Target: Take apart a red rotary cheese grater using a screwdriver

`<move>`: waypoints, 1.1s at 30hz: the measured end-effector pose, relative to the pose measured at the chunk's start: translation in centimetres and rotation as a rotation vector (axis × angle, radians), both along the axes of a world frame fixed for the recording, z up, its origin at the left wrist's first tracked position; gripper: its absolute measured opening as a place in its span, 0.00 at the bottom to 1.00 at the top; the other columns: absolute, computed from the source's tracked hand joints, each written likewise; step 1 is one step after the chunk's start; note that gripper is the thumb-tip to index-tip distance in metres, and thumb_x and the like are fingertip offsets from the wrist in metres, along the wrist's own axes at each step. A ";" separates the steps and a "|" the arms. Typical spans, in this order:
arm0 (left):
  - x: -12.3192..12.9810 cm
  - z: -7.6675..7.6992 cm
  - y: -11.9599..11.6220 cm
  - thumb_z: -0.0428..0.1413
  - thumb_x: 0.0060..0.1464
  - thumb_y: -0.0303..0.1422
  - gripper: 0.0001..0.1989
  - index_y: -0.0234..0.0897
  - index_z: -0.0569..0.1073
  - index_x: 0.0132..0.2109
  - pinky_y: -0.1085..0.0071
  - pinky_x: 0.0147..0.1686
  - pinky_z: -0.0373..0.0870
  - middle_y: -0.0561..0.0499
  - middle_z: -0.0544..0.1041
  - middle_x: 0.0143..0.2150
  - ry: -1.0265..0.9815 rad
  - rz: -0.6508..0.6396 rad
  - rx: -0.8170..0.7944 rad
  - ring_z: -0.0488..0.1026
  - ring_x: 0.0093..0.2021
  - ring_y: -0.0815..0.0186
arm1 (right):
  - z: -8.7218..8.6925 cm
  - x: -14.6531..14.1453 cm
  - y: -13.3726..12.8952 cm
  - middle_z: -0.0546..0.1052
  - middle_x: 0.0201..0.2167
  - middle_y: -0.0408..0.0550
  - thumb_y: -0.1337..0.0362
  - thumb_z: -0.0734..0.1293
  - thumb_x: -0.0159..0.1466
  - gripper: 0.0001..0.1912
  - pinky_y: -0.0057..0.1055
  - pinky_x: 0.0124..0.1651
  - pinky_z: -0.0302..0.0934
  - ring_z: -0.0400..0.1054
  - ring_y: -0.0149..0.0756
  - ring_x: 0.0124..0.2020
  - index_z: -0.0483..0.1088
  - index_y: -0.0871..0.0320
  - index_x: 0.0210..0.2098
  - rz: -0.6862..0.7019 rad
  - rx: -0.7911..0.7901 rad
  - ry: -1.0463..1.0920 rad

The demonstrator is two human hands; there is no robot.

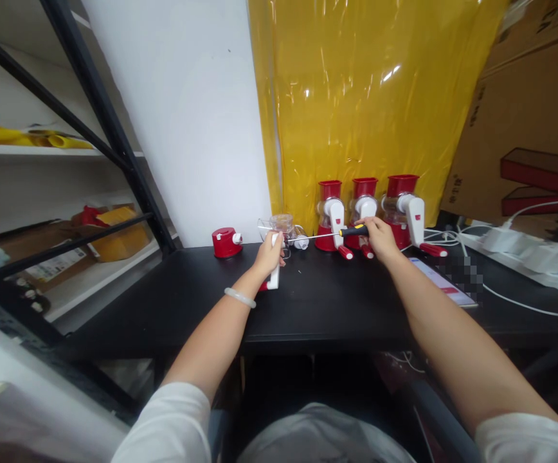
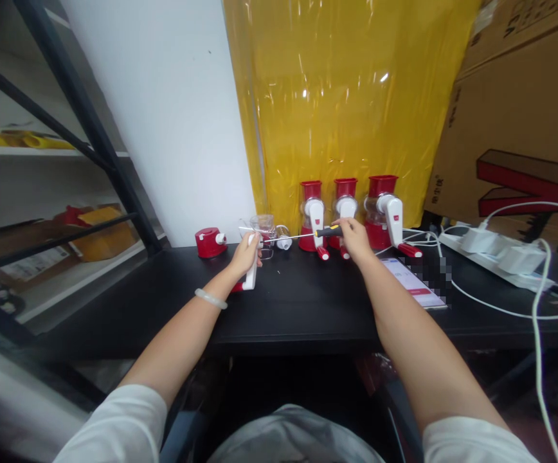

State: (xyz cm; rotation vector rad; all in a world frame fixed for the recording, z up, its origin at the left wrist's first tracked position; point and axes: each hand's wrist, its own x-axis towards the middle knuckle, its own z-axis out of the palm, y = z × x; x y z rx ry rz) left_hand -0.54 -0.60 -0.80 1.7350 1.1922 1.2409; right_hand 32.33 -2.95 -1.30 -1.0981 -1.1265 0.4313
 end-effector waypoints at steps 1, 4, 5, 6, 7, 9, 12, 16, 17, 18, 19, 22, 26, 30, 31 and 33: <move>0.0 0.0 0.0 0.48 0.74 0.49 0.16 0.42 0.67 0.51 0.74 0.20 0.69 0.60 0.69 0.24 0.000 -0.003 -0.001 0.71 0.17 0.69 | 0.0 0.0 0.1 0.71 0.20 0.43 0.41 0.69 0.61 0.23 0.30 0.22 0.56 0.62 0.33 0.19 0.80 0.55 0.36 0.001 0.007 0.012; 0.0 0.0 -0.1 0.49 0.73 0.51 0.17 0.42 0.67 0.52 0.75 0.20 0.69 0.60 0.70 0.24 -0.006 -0.005 -0.004 0.71 0.17 0.69 | -0.1 0.1 0.6 0.75 0.25 0.43 0.45 0.70 0.58 0.19 0.29 0.24 0.59 0.64 0.32 0.23 0.79 0.54 0.35 0.019 0.010 0.061; 0.0 0.0 -0.1 0.49 0.73 0.51 0.17 0.42 0.67 0.52 0.75 0.20 0.69 0.60 0.70 0.24 -0.006 -0.007 -0.003 0.70 0.17 0.69 | -0.1 0.2 0.7 0.75 0.26 0.43 0.46 0.70 0.57 0.18 0.28 0.24 0.59 0.65 0.32 0.23 0.78 0.54 0.34 0.027 0.004 0.080; 0.0 0.1 -0.2 0.48 0.73 0.50 0.17 0.42 0.67 0.51 0.75 0.20 0.69 0.60 0.70 0.24 -0.004 -0.008 -0.002 0.70 0.17 0.69 | -0.1 0.2 0.9 0.75 0.27 0.43 0.46 0.70 0.56 0.18 0.28 0.24 0.60 0.65 0.32 0.24 0.77 0.54 0.33 0.036 -0.001 0.098; 0.1 0.2 -0.3 0.48 0.73 0.50 0.16 0.42 0.67 0.51 0.75 0.20 0.69 0.60 0.70 0.24 0.000 -0.007 -0.002 0.70 0.17 0.69 | -0.1 0.2 1.0 0.76 0.28 0.43 0.46 0.70 0.55 0.18 0.28 0.25 0.60 0.66 0.32 0.24 0.76 0.54 0.33 0.044 -0.004 0.114; 0.1 0.3 -0.4 0.48 0.74 0.49 0.16 0.42 0.67 0.50 0.75 0.20 0.69 0.60 0.70 0.24 0.010 -0.007 -0.004 0.70 0.17 0.69 | -0.1 0.2 1.1 0.76 0.30 0.43 0.46 0.70 0.54 0.17 0.28 0.25 0.62 0.68 0.33 0.26 0.75 0.53 0.32 0.058 0.003 0.138; 0.2 0.3 -0.5 0.48 0.74 0.49 0.16 0.42 0.67 0.51 0.74 0.20 0.70 0.60 0.70 0.24 0.013 -0.005 -0.011 0.71 0.17 0.69 | 0.1 0.1 0.9 0.76 0.29 0.45 0.45 0.69 0.55 0.18 0.29 0.24 0.61 0.68 0.34 0.25 0.74 0.54 0.31 0.067 -0.001 0.152; 0.1 0.1 -0.2 0.48 0.74 0.50 0.17 0.42 0.67 0.53 0.74 0.20 0.70 0.60 0.70 0.24 0.017 -0.005 -0.008 0.70 0.17 0.69 | 0.0 0.0 0.4 0.69 0.18 0.44 0.39 0.65 0.62 0.25 0.31 0.21 0.55 0.62 0.35 0.18 0.74 0.54 0.30 0.034 -0.054 0.103; 0.1 0.0 -0.2 0.48 0.74 0.50 0.17 0.42 0.67 0.53 0.74 0.20 0.70 0.60 0.70 0.25 0.021 -0.005 -0.008 0.70 0.17 0.69 | 0.0 0.1 0.4 0.67 0.16 0.43 0.38 0.65 0.62 0.26 0.31 0.21 0.54 0.61 0.35 0.17 0.75 0.54 0.31 0.024 -0.054 0.076; 0.1 0.0 -0.1 0.48 0.74 0.50 0.17 0.42 0.67 0.53 0.74 0.20 0.70 0.60 0.70 0.25 0.026 -0.004 -0.012 0.70 0.17 0.70 | -0.2 0.1 0.4 0.67 0.15 0.42 0.37 0.66 0.62 0.25 0.31 0.21 0.53 0.60 0.34 0.17 0.75 0.54 0.31 0.016 -0.049 0.053; 0.1 -0.1 0.0 0.48 0.74 0.50 0.17 0.42 0.67 0.53 0.74 0.20 0.70 0.61 0.70 0.25 0.031 -0.004 -0.016 0.70 0.17 0.70 | -0.3 0.2 0.5 0.67 0.15 0.41 0.38 0.68 0.61 0.25 0.31 0.21 0.53 0.60 0.34 0.17 0.74 0.54 0.32 0.014 -0.043 0.038; 0.1 -0.2 0.1 0.47 0.74 0.49 0.17 0.42 0.67 0.53 0.74 0.21 0.70 0.61 0.69 0.25 0.040 -0.006 -0.023 0.71 0.17 0.70 | -0.7 0.4 1.0 0.70 0.18 0.40 0.38 0.70 0.58 0.24 0.30 0.22 0.55 0.63 0.34 0.19 0.73 0.54 0.33 -0.003 -0.032 0.040; 0.1 -0.2 0.1 0.47 0.74 0.50 0.17 0.42 0.67 0.53 0.74 0.20 0.70 0.61 0.69 0.25 0.040 -0.010 -0.024 0.71 0.17 0.70 | -0.9 0.7 1.6 0.74 0.25 0.42 0.40 0.70 0.56 0.23 0.29 0.24 0.60 0.67 0.34 0.24 0.74 0.54 0.35 -0.015 -0.010 0.050; 0.1 -0.2 0.0 0.47 0.75 0.49 0.16 0.42 0.67 0.53 0.75 0.20 0.70 0.61 0.69 0.25 0.052 -0.010 -0.032 0.71 0.17 0.70 | -0.7 0.7 1.7 0.79 0.33 0.45 0.45 0.70 0.55 0.18 0.29 0.30 0.68 0.73 0.36 0.32 0.74 0.54 0.32 0.012 0.019 0.099; 0.1 -0.2 0.0 0.47 0.75 0.50 0.16 0.42 0.66 0.52 0.75 0.20 0.70 0.61 0.69 0.25 0.055 -0.010 -0.033 0.71 0.17 0.70 | -0.7 0.6 1.7 0.80 0.34 0.46 0.46 0.71 0.55 0.17 0.29 0.32 0.69 0.74 0.37 0.34 0.74 0.54 0.31 0.026 0.027 0.119; 0.1 -0.2 0.1 0.47 0.75 0.50 0.16 0.42 0.66 0.52 0.75 0.20 0.70 0.61 0.69 0.24 0.055 -0.012 -0.030 0.71 0.17 0.70 | -0.5 0.6 1.6 0.80 0.35 0.47 0.45 0.71 0.56 0.18 0.30 0.31 0.70 0.75 0.38 0.34 0.74 0.54 0.29 0.039 0.031 0.148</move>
